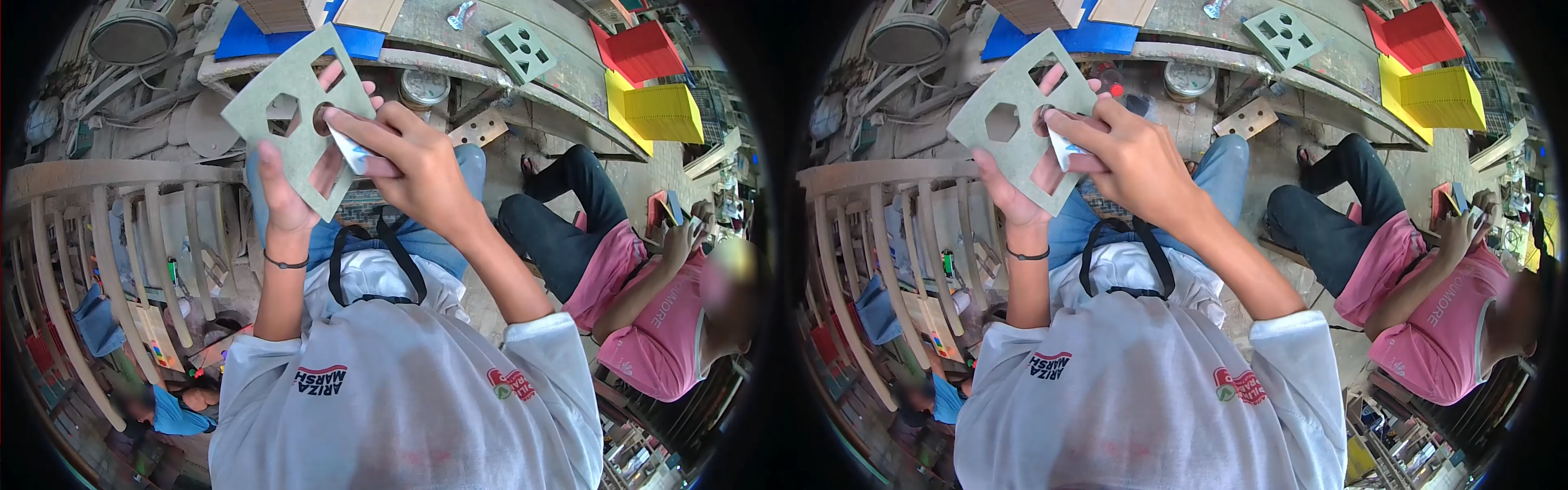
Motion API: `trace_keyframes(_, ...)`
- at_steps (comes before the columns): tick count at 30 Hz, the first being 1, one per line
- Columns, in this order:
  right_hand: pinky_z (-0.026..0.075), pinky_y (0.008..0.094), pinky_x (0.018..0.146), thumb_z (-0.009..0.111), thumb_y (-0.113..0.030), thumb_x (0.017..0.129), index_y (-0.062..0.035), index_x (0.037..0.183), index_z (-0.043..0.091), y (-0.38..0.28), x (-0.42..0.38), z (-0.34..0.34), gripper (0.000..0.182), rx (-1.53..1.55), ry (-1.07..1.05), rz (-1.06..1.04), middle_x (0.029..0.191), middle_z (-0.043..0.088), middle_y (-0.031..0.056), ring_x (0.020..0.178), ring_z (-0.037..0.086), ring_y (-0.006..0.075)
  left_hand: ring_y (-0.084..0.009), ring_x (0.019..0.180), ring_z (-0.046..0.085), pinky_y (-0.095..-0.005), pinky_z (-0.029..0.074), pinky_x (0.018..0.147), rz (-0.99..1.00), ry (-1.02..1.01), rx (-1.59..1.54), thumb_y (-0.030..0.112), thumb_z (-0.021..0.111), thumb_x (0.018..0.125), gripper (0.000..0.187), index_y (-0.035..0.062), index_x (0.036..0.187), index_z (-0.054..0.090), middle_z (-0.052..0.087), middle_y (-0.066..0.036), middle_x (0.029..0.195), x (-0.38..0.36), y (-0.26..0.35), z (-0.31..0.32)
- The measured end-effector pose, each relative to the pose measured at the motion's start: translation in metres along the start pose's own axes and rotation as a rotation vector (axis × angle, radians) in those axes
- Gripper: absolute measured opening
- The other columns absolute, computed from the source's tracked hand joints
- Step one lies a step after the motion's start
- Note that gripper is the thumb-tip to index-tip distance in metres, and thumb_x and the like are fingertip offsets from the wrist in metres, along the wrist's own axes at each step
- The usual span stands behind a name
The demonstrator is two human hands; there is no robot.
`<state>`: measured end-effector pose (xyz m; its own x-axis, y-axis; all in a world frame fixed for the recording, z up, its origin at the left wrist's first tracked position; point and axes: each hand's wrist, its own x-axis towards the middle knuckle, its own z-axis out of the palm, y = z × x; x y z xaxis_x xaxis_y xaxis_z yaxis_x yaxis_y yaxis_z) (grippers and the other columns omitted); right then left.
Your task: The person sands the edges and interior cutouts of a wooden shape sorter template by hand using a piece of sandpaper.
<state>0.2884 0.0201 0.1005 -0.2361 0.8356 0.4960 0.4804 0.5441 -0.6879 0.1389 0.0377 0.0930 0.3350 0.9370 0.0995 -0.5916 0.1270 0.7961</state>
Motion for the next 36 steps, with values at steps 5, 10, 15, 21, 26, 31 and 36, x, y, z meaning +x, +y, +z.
trace_keyframes(5,0.05,0.0402,0.062,0.07,0.001,0.074,-0.0029,0.124,0.06,-0.008,0.0,0.001,0.05,0.002,-0.114,0.038,0.09,0.06,0.0168,0.074,0.062,0.0347,-0.0321,0.13,0.045,-0.0439,0.036,0.11,0.016,-0.021,0.033,0.084,0.042,0.078,0.116,-0.0031,0.151,0.018,0.04,-0.023,0.142,0.004,-0.009,-0.005)
trace_keyframes(10,0.043,0.0291,0.054,0.055,-0.003,0.09,0.0064,0.125,0.056,-0.025,-0.005,-0.005,0.036,0.745,-0.113,0.641,0.07,0.056,0.0062,0.059,0.054,0.0178,-0.0271,0.129,0.045,-0.0413,0.035,0.11,0.166,-0.018,0.272,0.083,0.051,0.076,0.117,-0.0026,0.151,0.021,0.041,-0.018,0.141,0.007,-0.029,-0.003)
trace_keyframes(15,0.027,0.0209,0.044,0.052,-0.005,0.095,-0.0004,0.088,0.05,-0.043,0.012,-0.035,0.008,1.604,-0.051,0.96,0.075,0.052,0.004,0.05,0.033,0.0039,-0.0288,0.134,0.039,-0.0446,0.027,0.114,0.28,-0.083,0.383,0.083,0.067,0.061,0.132,-0.003,0.151,0.022,0.037,-0.017,0.144,0.012,-0.031,-0.005)
trace_keyframes(21,0.028,0.0202,0.043,0.049,-0.007,0.097,-0.0019,0.094,0.047,-0.039,0.005,-0.016,0.006,2.286,0.145,1.01,0.077,0.049,0.0028,0.052,0.036,0.0039,-0.0292,0.135,0.039,-0.0439,0.025,0.116,0.525,-0.121,0.419,0.065,0.065,0.071,0.114,-0.003,0.151,0.021,0.038,-0.019,0.144,0.009,-0.035,-0.006)
trace_keyframes(26,0.024,0.021,0.042,0.052,-0.009,0.098,-0.0021,0.092,0.051,-0.044,0.005,-0.016,0.01,1.494,0.009,0.891,0.068,0.046,0.0011,0.049,0.032,0.004,-0.0281,0.134,0.041,-0.0428,0.031,0.114,0.228,-0.092,0.353,0.08,0.068,0.063,0.127,-0.0029,0.15,0.025,0.042,-0.018,0.142,0.016,-0.023,-0.01)
trace_keyframes(31,0.034,0.0237,0.049,0.061,-0.008,0.094,-0.0104,0.131,0.062,-0.018,0.003,-0.016,0.038,0.527,-0.212,0.526,0.064,0.045,-0.0029,0.056,0.038,0.004,-0.0244,0.118,0.053,-0.0392,0.042,0.104,-0.022,-0.059,0.164,0.064,0.045,0.09,0.089,-0.0047,0.145,0.032,0.049,-0.02,0.132,0.016,0.007,-0.002)
trace_keyframes(36,0.042,0.0305,0.054,0.067,0.003,0.08,-0.0135,0.121,0.068,0.019,0.017,-0.029,0.044,0.209,-0.3,0.108,0.067,0.053,0.0095,0.054,0.048,0.0123,-0.029,0.106,0.061,-0.0398,0.046,0.1,-0.178,0.011,-0.034,0.063,0.041,0.093,0.085,-0.0065,0.142,0.034,0.054,-0.025,0.124,0.009,0.018,0.0)
